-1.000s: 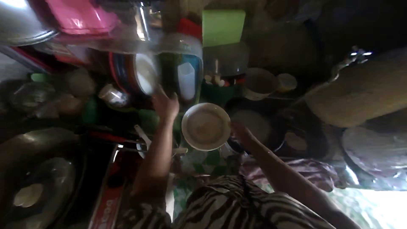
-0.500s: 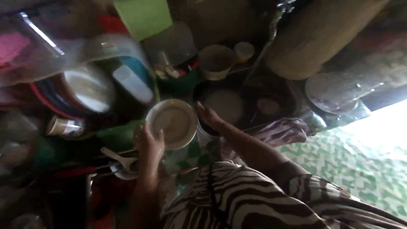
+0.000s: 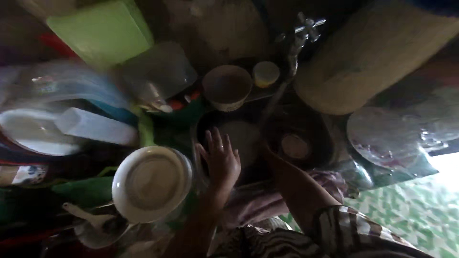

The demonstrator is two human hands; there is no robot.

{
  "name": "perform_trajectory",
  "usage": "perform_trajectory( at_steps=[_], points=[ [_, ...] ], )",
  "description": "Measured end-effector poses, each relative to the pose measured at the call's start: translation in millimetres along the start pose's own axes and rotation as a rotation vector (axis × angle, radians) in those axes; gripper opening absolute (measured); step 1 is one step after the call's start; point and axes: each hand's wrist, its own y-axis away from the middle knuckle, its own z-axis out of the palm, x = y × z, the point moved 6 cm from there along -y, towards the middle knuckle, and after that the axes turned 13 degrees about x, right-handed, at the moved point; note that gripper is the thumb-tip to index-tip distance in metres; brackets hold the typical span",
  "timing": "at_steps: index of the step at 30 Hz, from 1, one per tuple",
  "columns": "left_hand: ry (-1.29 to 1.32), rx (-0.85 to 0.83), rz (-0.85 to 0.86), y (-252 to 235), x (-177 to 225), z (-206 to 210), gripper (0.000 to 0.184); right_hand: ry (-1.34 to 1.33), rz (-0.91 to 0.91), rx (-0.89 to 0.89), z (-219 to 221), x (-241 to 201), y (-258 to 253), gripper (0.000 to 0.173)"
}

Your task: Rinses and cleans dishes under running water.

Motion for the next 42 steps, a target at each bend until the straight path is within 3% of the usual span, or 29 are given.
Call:
perform_trajectory(
  at_steps=[2, 4, 6, 8, 12, 14, 16, 17, 18, 19, 21, 22, 24, 27, 30, 32, 36, 39, 40, 42],
  points=[
    [0.060, -0.052, -0.034, -11.7, 12.9, 33.9, 0.060, 0.028, -0.006, -0.051, 0.9, -7.5, 1.0, 0.052],
    [0.091, -0.264, -0.128, -21.8, 12.2, 86.9, 0.063, 0.071, -0.053, -0.075, -0.8, -7.7, -10.2, 0.054],
    [0.110, -0.375, -0.242, -24.5, -4.8, 142.5, 0.070, 0.111, -0.092, -0.101, -6.0, -4.3, -21.5, 0.054],
    [0.130, -0.335, -0.371, -27.0, -20.8, 173.9, 0.072, 0.092, -0.093, -0.135, -12.9, -2.0, -29.0, 0.054],
    [0.126, -0.250, -0.560, -40.8, -28.5, 207.5, 0.054, 0.087, -0.140, -0.168, -13.4, 2.5, -40.3, 0.049],
    [0.198, -0.292, -0.532, -51.9, -7.7, 216.7, 0.048, 0.109, -0.167, -0.197, -18.5, -0.2, -41.4, 0.048],
    [0.314, -0.325, -0.366, -50.9, 18.8, 229.7, 0.042, 0.136, -0.204, -0.235, -24.2, -3.9, -40.6, 0.046],
    [0.419, -0.244, -0.307, -45.1, 27.9, 238.7, 0.039, 0.140, -0.221, -0.241, -27.5, -7.5, -39.0, 0.045],
    [0.482, -0.370, -0.338, -42.1, 42.2, 231.8, 0.038, 0.145, -0.240, -0.246, -29.0, -10.1, -38.6, 0.043],
    [0.482, -0.605, -0.400, -40.7, 60.7, 214.3, 0.038, 0.144, -0.234, -0.245, -30.8, -12.3, -37.9, 0.042],
    [0.497, -0.790, -0.320, -22.8, 78.9, 206.7, 0.041, 0.120, -0.240, -0.251, -34.2, -15.0, -38.1, 0.042],
    [0.504, -0.760, -0.193, -3.5, 71.1, 220.8, 0.043, 0.132, -0.242, -0.265, -33.3, -13.8, -38.1, 0.042],
    [0.423, -0.754, -0.124, 32.3, 36.5, 229.2, 0.047, 0.082, -0.193, -0.292, -27.2, -7.0, -38.8, 0.043],
    [0.058, -0.808, -0.277, 33.0, -14.9, 208.2, 0.047, -0.141, -0.038, -0.255, -18.6, 4.6, -42.9, 0.045],
    [-0.054, -0.527, -0.483, 2.9, -47.3, 196.7, 0.042, -0.256, 0.060, -0.233, -18.2, 11.5, -39.3, 0.045],
    [0.082, -0.416, -0.482, -8.9, -43.8, 205.4, 0.040, -0.216, 0.018, -0.228, -18.4, 10.4, -40.1, 0.045],
    [0.502, -0.522, -0.498, -21.5, -9.9, 247.3, 0.049, -0.009, -0.091, -0.244, -27.3, 1.8, -34.6, 0.045],
    [0.497, -0.504, -0.450, -16.7, 8.2, 244.3, 0.051, -0.012, -0.065, -0.218, -32.6, -1.6, -30.5, 0.046],
    [0.461, -0.567, -0.376, -12.3, 21.3, 239.1, 0.050, -0.086, -0.038, -0.190, -33.6, -3.4, -31.4, 0.045],
    [0.310, -0.668, -0.014, -6.2, 55.4, 225.4, 0.055, -0.178, -0.069, -0.160, -40.3, -7.6, -31.9, 0.046]
  ],
)
